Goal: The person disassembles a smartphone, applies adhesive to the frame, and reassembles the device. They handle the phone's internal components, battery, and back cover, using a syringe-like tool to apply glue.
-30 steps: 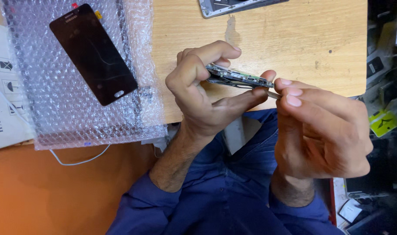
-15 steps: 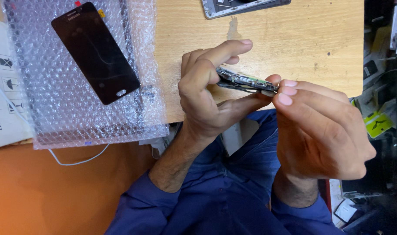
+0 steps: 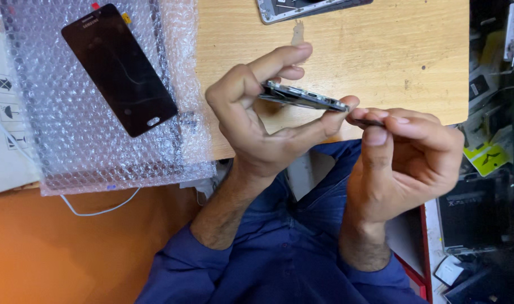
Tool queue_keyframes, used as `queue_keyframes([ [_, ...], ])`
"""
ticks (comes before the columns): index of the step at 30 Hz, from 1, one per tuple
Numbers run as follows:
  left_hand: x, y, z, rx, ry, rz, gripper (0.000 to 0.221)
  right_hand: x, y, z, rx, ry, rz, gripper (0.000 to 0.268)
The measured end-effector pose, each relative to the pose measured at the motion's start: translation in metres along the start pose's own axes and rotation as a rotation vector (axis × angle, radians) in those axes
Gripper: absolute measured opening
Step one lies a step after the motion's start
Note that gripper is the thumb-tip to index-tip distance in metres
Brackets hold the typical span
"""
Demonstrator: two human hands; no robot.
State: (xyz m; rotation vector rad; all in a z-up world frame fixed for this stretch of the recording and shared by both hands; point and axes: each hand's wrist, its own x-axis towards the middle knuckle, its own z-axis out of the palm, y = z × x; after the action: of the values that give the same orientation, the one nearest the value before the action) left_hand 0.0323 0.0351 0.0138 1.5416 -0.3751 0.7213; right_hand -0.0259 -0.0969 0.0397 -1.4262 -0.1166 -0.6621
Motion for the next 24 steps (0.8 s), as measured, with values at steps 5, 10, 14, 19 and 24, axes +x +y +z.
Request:
queue_keyframes([
  [5,-0.003,0.001,-0.009,-0.215,-0.031,-0.157,0.081,-0.004,-0.001,0.009,0.138,0.093,0.074,0.016],
  [10,-0.006,0.002,-0.015,-0.493,0.003,-0.363,0.078,-0.013,-0.003,0.017,-0.243,-0.012,-0.080,0.006],
  [14,-0.006,-0.004,-0.016,-0.612,0.003,-0.425,0.074,-0.011,-0.005,0.021,-0.387,-0.090,-0.035,0.016],
  [19,-0.004,-0.009,-0.016,-0.609,-0.055,-0.393,0.073,0.008,-0.014,0.015,-0.603,-0.234,-0.175,0.021],
  [24,-0.005,-0.005,-0.016,-0.611,-0.066,-0.403,0.072,0.017,-0.013,0.009,-0.544,-0.331,-0.117,0.018],
])
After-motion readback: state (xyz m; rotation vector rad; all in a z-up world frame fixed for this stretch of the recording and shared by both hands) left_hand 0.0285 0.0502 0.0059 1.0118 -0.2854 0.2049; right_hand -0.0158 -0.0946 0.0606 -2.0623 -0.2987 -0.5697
